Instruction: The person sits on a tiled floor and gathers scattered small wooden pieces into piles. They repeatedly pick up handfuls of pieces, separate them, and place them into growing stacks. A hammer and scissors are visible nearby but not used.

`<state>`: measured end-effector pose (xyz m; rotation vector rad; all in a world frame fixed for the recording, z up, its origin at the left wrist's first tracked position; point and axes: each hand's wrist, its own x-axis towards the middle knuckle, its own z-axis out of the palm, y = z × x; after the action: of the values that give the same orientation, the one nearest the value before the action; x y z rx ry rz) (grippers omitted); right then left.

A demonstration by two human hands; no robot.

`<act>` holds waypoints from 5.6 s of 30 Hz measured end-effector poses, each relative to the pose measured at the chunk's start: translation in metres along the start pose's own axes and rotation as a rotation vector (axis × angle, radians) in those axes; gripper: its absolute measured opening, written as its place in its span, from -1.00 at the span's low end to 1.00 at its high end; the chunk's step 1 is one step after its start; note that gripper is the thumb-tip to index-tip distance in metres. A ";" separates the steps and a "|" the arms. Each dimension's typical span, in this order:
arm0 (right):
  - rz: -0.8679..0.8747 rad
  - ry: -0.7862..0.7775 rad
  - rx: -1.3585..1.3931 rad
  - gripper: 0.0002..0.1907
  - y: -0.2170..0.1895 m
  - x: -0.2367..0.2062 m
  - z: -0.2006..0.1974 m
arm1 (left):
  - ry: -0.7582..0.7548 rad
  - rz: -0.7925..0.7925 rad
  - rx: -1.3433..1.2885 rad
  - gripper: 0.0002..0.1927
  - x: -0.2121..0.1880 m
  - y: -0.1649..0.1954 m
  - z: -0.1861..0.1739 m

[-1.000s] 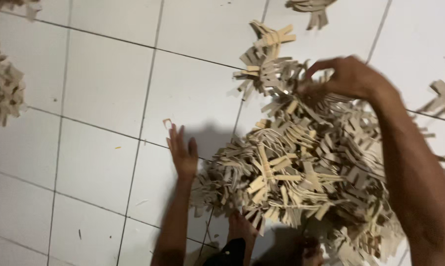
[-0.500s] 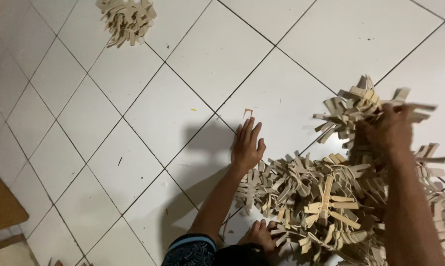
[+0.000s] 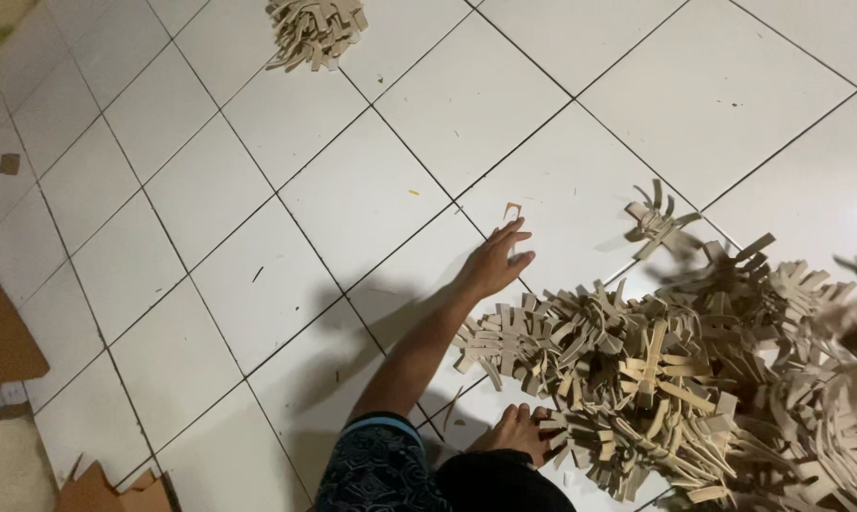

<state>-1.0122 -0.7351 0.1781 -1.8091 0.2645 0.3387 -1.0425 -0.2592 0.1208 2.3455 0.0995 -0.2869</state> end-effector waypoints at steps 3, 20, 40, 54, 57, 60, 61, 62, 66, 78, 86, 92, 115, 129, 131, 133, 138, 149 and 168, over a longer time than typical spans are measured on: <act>0.149 -0.019 -0.055 -0.20 0.069 -0.057 -0.029 | -0.128 -0.089 -0.380 -0.36 -0.029 -0.014 0.001; 0.543 -0.110 -0.580 -0.39 0.177 -0.221 -0.013 | 0.087 0.032 -0.249 -0.15 -0.147 0.018 0.131; 0.287 -0.221 -0.722 -0.27 0.011 -0.153 -0.061 | 0.228 0.077 0.196 -0.31 -0.064 0.080 -0.024; 0.613 0.436 -0.438 -0.18 0.235 -0.345 0.012 | -0.691 1.254 1.048 -0.47 -0.058 0.289 0.161; 0.469 0.566 -0.315 -0.42 0.250 -0.359 0.029 | -0.741 1.115 0.886 -0.65 -0.061 0.300 0.230; 0.550 0.635 -0.029 -0.53 0.256 -0.372 0.020 | -0.584 1.075 0.600 -0.66 -0.051 0.307 0.291; 0.621 0.645 0.090 -0.55 0.257 -0.376 0.015 | -0.629 0.959 0.526 -0.71 -0.054 0.302 0.305; 0.575 0.716 0.186 -0.56 0.259 -0.379 0.010 | -0.672 0.847 0.448 -0.76 -0.058 0.299 0.320; 0.445 0.918 0.438 -0.61 0.266 -0.386 -0.011 | -0.717 0.834 0.582 -0.46 -0.093 0.255 0.338; 0.139 0.690 -0.088 -0.55 0.263 -0.286 0.011 | -1.013 0.441 0.912 -0.58 -0.095 0.239 0.284; 0.030 0.814 1.297 -0.52 0.263 -0.345 -0.034 | -0.564 1.014 0.545 -0.10 -0.048 0.345 0.381; 0.410 0.769 0.622 -0.62 0.247 -0.301 -0.076 | -0.897 0.511 0.409 -0.51 -0.105 0.318 0.383; 0.090 1.029 0.511 -0.72 0.224 -0.250 -0.187 | -0.878 0.562 0.176 -0.67 -0.152 0.242 0.348; 0.314 1.090 -0.432 -0.42 0.232 -0.218 -0.199 | -0.862 0.436 0.086 -0.56 -0.173 0.255 0.333; 0.336 0.931 -0.636 -0.38 0.244 -0.224 -0.210 | -0.847 0.508 0.069 -0.59 -0.175 0.255 0.337; 0.332 0.809 -0.776 -0.40 0.254 -0.229 -0.218 | -0.853 0.500 0.098 -0.60 -0.174 0.253 0.340; 0.211 0.838 -0.797 -0.38 0.276 -0.265 -0.240 | -0.859 0.568 0.096 -0.59 -0.169 0.248 0.344; 0.394 1.121 -0.976 -0.51 0.344 -0.357 -0.254 | -0.856 0.423 0.138 -0.65 -0.177 0.261 0.350; 1.051 1.268 -0.657 -0.67 0.416 -0.564 -0.219 | -0.886 0.429 0.195 -0.60 -0.187 0.257 0.347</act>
<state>-1.6644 -1.0521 0.0628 -2.1452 2.2267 -0.1005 -1.2458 -0.6832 0.1022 2.1403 -0.8715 -1.1064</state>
